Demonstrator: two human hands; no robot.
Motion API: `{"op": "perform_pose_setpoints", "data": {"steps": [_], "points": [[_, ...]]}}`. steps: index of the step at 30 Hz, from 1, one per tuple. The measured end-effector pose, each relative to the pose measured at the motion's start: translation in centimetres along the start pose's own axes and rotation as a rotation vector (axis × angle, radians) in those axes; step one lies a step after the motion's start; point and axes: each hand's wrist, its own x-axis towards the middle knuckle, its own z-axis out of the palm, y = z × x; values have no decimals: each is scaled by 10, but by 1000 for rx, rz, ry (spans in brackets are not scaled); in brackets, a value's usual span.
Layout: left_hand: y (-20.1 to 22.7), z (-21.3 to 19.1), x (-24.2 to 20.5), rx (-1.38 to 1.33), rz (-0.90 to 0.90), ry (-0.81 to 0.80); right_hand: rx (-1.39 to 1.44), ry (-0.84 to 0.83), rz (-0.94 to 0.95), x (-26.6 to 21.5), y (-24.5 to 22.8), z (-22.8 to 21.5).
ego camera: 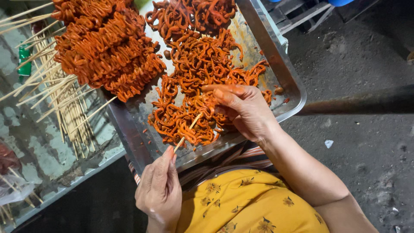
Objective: The person skewers marinated meat onto wooden sticks by hand. They pick up individual pieces from a metal tray and thread them onto a stick before placing the finished skewer to the side.
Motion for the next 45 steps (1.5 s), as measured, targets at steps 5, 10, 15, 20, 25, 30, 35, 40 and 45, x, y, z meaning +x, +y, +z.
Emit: {"op": "perform_pose_setpoints", "data": {"steps": [5,10,15,20,25,30,35,40,45], "points": [[1,-1,0,-6,14,-21,66,-88,-5,5,12,-6],[0,0,0,-12,55,-14,58,1,37,4,13,-6],[0,-2,0,-14,58,-38,52,-45,52,0,16,-7],[2,0,0,10,99,-41,0,-109,59,-6,21,1],[-5,0,0,8,87,-77,62,-80,90,-10,24,13],[-9,5,1,-11,74,-76,-65,-165,-49,-10,34,15],[-13,4,1,-76,-190,-177,3,-168,-35,-3,32,17],[-16,7,-8,-289,-345,-242,136,-128,30,-1,34,18],[-12,11,-10,-306,-447,-313,163,-50,2,3,41,10]]}}
